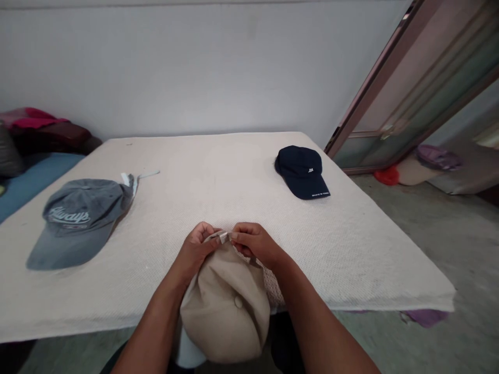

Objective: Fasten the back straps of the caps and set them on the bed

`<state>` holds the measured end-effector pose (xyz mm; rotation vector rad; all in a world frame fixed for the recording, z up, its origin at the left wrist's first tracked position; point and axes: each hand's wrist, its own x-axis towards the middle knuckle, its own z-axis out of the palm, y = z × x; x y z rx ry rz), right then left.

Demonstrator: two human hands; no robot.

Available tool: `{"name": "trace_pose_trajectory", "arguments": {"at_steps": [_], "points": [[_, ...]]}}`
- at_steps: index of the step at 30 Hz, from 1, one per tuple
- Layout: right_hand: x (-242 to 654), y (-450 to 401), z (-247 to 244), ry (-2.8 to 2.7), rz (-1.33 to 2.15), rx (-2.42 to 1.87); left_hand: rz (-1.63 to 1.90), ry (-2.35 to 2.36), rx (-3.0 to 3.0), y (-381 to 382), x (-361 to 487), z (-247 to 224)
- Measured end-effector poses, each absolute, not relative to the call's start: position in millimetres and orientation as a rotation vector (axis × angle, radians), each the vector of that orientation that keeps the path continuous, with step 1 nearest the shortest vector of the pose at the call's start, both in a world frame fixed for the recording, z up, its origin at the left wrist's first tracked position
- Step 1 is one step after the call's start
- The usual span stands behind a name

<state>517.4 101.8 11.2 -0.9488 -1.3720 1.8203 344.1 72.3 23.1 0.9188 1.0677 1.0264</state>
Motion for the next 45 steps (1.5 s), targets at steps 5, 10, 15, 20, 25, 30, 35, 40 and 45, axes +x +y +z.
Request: {"name": "trace_pose_trajectory", "arguments": {"at_steps": [5,10,15,20,25,30,35,40,45], "points": [[519,102,13,-1.319,1.917,-0.908,1.039,1.019,0.863,74,343,21],[523,104,13,-1.379,1.897,-0.947,1.005,1.088,0.894,72,341,19],[525,106,11,-1.454,1.838,-1.002,0.969,1.064,0.931,72,339,17],[524,104,13,-1.399,1.9,-0.972,0.928,1.049,0.917,75,340,11],[522,103,16,-1.476,1.762,-1.098,0.881,1.094,0.91,77,339,7],[525,103,18,-1.496,1.844,-1.098,0.841,1.128,0.894,76,338,11],[533,102,18,-1.428,1.946,-1.014,0.898,1.109,0.907,76,337,12],[534,101,15,-1.344,1.934,-1.03,0.894,1.082,0.891,73,341,13],[527,98,14,-1.341,1.992,-0.966,0.826,1.057,0.891,70,344,16]]}}
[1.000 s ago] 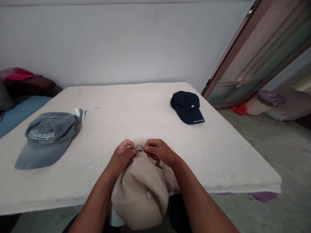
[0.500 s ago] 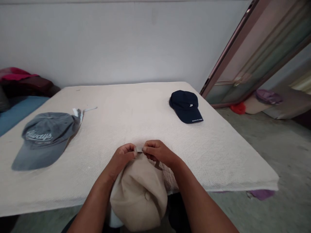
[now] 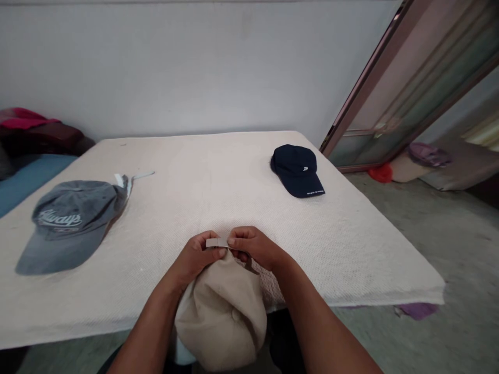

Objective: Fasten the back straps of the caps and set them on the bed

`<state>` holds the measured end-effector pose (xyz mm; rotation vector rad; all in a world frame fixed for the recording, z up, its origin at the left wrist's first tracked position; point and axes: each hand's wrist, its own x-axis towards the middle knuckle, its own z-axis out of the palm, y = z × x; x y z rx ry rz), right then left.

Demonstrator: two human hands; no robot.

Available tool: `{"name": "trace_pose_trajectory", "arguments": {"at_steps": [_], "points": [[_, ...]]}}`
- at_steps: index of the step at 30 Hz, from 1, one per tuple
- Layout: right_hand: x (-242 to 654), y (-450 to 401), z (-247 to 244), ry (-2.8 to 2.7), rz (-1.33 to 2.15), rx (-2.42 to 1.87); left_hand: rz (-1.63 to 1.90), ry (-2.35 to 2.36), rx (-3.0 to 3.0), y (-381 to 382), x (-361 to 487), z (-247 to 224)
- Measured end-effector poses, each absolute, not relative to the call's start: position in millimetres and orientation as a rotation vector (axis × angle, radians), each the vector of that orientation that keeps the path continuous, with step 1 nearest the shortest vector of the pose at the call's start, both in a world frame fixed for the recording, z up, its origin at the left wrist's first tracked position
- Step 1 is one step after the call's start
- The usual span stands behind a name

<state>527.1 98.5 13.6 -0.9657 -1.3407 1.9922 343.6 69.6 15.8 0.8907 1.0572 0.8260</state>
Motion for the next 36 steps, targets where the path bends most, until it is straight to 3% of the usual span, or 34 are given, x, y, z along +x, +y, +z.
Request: {"name": "trace_pose_trajectory", "arguments": {"at_steps": [36], "points": [[528.3,96.8,14.2,-1.245,2.061,-0.954,0.857,1.207,1.023,71.9,341.6,21.0]]}}
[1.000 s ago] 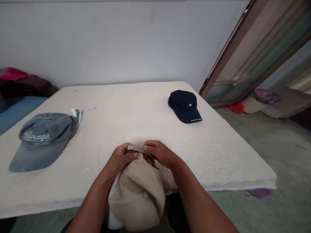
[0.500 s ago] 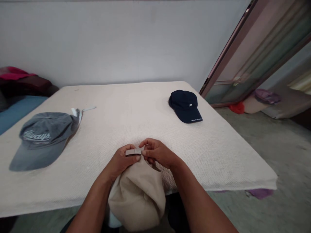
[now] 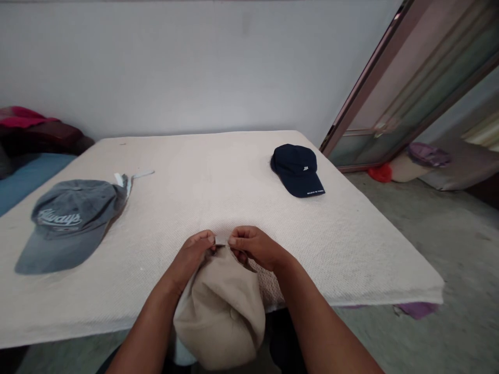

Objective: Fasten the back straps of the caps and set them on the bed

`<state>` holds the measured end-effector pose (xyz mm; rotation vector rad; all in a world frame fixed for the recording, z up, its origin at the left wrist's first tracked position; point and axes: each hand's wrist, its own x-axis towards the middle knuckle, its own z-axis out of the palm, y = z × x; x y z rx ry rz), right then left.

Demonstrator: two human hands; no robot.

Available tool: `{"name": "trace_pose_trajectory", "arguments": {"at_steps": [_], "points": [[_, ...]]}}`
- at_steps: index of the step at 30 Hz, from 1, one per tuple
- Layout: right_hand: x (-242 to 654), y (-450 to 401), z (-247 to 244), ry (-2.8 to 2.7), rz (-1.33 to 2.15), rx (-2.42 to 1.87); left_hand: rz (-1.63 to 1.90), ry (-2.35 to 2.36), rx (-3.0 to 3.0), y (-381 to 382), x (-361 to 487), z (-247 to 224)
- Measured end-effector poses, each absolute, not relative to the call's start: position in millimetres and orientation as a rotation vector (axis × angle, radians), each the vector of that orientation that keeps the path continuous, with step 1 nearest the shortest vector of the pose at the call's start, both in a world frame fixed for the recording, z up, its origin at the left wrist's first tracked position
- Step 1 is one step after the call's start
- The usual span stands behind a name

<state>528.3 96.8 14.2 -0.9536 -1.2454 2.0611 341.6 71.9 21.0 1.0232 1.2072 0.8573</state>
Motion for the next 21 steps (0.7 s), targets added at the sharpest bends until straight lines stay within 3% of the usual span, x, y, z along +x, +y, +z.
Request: {"name": "trace_pose_trajectory", "arguments": {"at_steps": [12,21], "points": [[519,96,14,-0.984,2.061,-0.921,0.887,1.162,0.918,75,342,16],[525,96,18,-1.467,1.996,-0.897,0.895,1.15,0.881,71,339,17]]}}
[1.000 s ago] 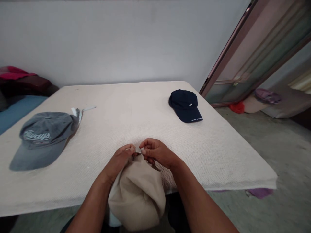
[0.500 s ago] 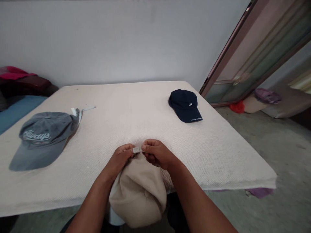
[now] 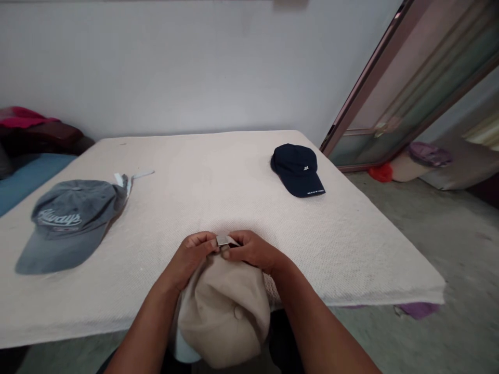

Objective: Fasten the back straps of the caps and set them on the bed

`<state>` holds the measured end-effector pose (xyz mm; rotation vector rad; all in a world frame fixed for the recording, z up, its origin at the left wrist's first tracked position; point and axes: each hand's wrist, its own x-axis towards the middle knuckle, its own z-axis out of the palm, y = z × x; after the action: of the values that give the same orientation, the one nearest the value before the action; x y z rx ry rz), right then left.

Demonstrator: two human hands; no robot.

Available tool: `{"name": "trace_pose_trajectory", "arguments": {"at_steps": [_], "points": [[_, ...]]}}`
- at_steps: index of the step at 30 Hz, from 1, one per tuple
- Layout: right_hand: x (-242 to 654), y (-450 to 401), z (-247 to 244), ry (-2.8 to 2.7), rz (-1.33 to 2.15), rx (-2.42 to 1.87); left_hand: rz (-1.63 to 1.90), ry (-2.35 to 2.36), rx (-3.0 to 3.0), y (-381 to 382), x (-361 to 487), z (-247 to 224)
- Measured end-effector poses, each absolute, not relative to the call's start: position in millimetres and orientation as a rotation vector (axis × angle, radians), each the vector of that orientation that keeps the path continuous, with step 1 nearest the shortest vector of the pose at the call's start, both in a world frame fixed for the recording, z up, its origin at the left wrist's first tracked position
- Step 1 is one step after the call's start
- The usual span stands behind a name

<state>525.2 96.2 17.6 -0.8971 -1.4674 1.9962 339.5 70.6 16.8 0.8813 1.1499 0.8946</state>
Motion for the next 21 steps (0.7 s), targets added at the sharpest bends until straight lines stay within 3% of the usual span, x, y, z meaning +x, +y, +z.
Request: {"name": "trace_pose_trajectory", "arguments": {"at_steps": [15,21], "points": [[528.1,98.2,11.9,-1.08,2.166,-0.843,0.907,1.083,0.839,68.7,339.1,18.1],[528.5,99.6,16.4,-1.182,2.029,-0.965,0.833,1.152,0.901,68.5,339.9,14.8]]}}
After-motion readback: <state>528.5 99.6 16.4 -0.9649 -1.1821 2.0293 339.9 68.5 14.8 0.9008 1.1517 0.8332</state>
